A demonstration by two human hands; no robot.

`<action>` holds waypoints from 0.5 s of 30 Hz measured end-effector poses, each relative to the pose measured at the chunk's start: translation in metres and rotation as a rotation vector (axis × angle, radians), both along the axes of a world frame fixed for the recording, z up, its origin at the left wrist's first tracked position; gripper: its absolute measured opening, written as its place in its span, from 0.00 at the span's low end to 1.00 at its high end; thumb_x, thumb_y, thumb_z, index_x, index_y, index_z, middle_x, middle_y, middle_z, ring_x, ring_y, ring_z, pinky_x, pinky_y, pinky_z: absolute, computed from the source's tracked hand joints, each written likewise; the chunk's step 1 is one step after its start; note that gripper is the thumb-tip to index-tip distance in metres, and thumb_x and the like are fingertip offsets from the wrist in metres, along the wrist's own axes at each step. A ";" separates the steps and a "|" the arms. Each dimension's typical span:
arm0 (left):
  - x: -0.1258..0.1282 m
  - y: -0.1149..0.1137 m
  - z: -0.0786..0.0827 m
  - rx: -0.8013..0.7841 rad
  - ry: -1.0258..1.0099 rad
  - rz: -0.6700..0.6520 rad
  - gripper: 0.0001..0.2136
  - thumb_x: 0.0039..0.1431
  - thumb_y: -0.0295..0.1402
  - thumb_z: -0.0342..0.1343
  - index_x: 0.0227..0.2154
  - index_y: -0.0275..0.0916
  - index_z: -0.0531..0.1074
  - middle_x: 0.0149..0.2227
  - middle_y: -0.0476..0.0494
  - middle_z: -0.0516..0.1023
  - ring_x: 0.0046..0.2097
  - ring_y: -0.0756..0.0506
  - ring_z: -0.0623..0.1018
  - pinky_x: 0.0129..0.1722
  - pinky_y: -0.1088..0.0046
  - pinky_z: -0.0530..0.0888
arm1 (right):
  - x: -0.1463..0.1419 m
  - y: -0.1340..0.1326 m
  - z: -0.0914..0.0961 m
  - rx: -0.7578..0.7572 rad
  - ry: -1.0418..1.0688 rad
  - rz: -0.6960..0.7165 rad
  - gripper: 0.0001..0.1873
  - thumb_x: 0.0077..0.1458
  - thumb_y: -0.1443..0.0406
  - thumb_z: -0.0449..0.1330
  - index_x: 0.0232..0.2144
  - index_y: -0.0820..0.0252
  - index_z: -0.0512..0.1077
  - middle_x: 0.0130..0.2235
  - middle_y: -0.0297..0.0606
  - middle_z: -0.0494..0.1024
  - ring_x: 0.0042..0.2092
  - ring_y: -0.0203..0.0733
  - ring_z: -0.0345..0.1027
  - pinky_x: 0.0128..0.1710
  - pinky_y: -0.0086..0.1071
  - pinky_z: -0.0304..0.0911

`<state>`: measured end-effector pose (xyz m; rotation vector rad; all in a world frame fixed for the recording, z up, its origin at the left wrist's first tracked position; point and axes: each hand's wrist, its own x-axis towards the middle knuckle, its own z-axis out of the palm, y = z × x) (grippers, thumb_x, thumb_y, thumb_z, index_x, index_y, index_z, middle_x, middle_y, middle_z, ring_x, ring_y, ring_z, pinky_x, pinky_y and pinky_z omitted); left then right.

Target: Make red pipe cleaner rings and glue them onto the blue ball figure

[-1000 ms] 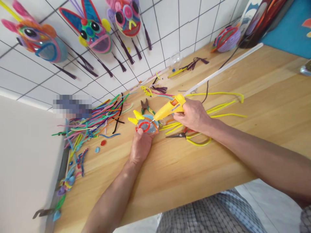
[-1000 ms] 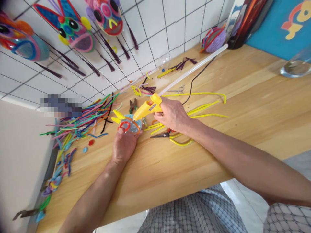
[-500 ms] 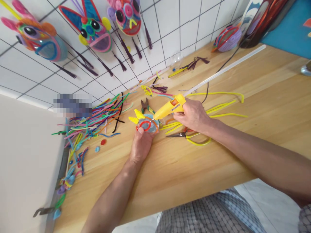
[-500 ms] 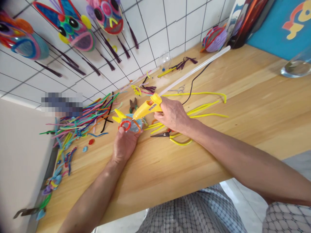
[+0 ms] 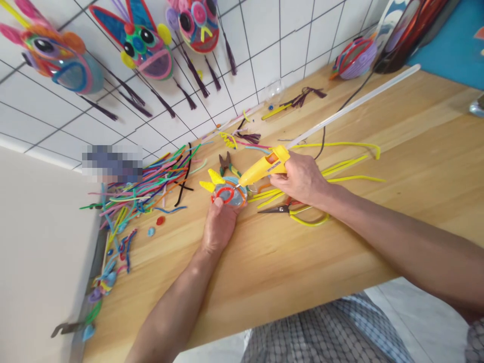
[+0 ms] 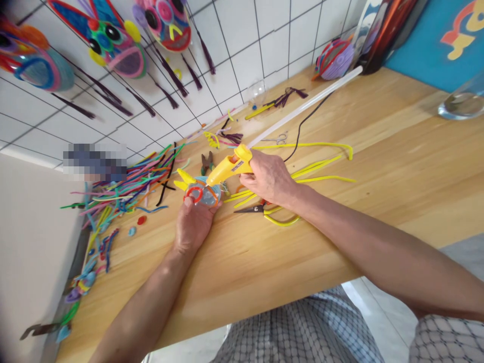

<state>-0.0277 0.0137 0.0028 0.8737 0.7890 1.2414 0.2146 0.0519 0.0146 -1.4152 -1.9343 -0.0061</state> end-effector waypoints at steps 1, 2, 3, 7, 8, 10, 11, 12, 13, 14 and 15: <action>0.000 0.000 0.000 -0.004 0.000 -0.001 0.21 0.59 0.52 0.74 0.50 0.48 0.82 0.52 0.48 0.86 0.52 0.42 0.86 0.48 0.67 0.84 | 0.000 0.000 0.000 0.000 -0.001 0.001 0.12 0.54 0.69 0.58 0.40 0.60 0.77 0.34 0.42 0.82 0.33 0.47 0.72 0.34 0.36 0.58; -0.001 0.000 0.000 -0.009 -0.001 -0.002 0.21 0.59 0.52 0.74 0.50 0.48 0.82 0.52 0.48 0.86 0.52 0.42 0.86 0.48 0.66 0.84 | 0.000 0.000 0.000 -0.003 -0.002 0.001 0.11 0.54 0.69 0.58 0.40 0.59 0.76 0.34 0.42 0.82 0.33 0.47 0.72 0.34 0.36 0.59; -0.001 0.000 0.000 -0.013 -0.002 -0.001 0.22 0.58 0.52 0.74 0.50 0.48 0.82 0.52 0.47 0.86 0.52 0.42 0.86 0.48 0.66 0.84 | 0.000 0.000 0.000 -0.007 -0.002 0.002 0.11 0.54 0.69 0.59 0.40 0.59 0.76 0.34 0.41 0.82 0.33 0.47 0.72 0.34 0.36 0.59; -0.001 0.001 -0.001 -0.009 0.008 0.003 0.22 0.58 0.52 0.75 0.50 0.48 0.82 0.52 0.46 0.86 0.52 0.41 0.86 0.48 0.65 0.84 | 0.000 0.000 -0.001 -0.014 0.021 0.003 0.11 0.54 0.69 0.60 0.40 0.58 0.76 0.35 0.41 0.82 0.34 0.47 0.73 0.35 0.36 0.61; -0.001 0.001 0.000 -0.008 0.010 0.005 0.22 0.58 0.52 0.75 0.50 0.48 0.82 0.52 0.46 0.86 0.52 0.41 0.86 0.48 0.65 0.85 | 0.000 0.000 -0.001 -0.020 0.033 0.000 0.10 0.54 0.69 0.60 0.40 0.58 0.76 0.35 0.41 0.82 0.35 0.47 0.74 0.36 0.36 0.62; 0.000 0.001 0.000 -0.010 0.005 0.009 0.22 0.57 0.51 0.75 0.49 0.48 0.82 0.52 0.46 0.86 0.51 0.41 0.86 0.48 0.66 0.85 | -0.001 0.000 -0.001 -0.049 0.067 -0.007 0.09 0.54 0.69 0.61 0.39 0.59 0.77 0.35 0.41 0.83 0.35 0.47 0.74 0.37 0.36 0.63; 0.000 0.002 -0.001 -0.011 -0.002 0.010 0.21 0.57 0.51 0.76 0.49 0.48 0.83 0.52 0.46 0.86 0.51 0.41 0.86 0.48 0.67 0.85 | -0.001 -0.001 0.000 -0.071 0.090 -0.005 0.08 0.54 0.68 0.62 0.39 0.59 0.77 0.34 0.41 0.83 0.35 0.47 0.75 0.37 0.36 0.64; 0.000 0.002 -0.001 -0.011 -0.012 0.011 0.21 0.56 0.50 0.76 0.48 0.48 0.83 0.52 0.47 0.87 0.51 0.42 0.86 0.47 0.67 0.85 | -0.001 -0.002 0.001 -0.097 0.117 0.002 0.07 0.55 0.67 0.63 0.38 0.58 0.77 0.34 0.41 0.83 0.35 0.47 0.75 0.38 0.36 0.65; 0.000 0.003 -0.002 -0.010 -0.020 0.012 0.20 0.56 0.50 0.76 0.47 0.48 0.83 0.51 0.47 0.87 0.51 0.42 0.86 0.47 0.68 0.85 | 0.000 -0.002 0.002 -0.123 0.147 0.014 0.06 0.56 0.66 0.64 0.38 0.58 0.78 0.35 0.41 0.84 0.35 0.47 0.76 0.38 0.36 0.66; -0.001 0.003 -0.003 -0.010 -0.026 0.010 0.20 0.56 0.50 0.76 0.47 0.48 0.83 0.51 0.47 0.87 0.51 0.42 0.86 0.47 0.68 0.85 | 0.001 -0.003 0.004 -0.148 0.178 0.024 0.06 0.57 0.64 0.65 0.38 0.58 0.78 0.35 0.41 0.84 0.36 0.48 0.77 0.39 0.36 0.67; -0.001 0.004 -0.004 -0.012 -0.028 0.007 0.20 0.56 0.50 0.76 0.47 0.47 0.84 0.50 0.47 0.87 0.50 0.42 0.85 0.48 0.67 0.85 | 0.004 -0.003 0.006 -0.170 0.206 0.028 0.07 0.58 0.63 0.66 0.39 0.58 0.79 0.36 0.41 0.85 0.37 0.49 0.78 0.40 0.36 0.68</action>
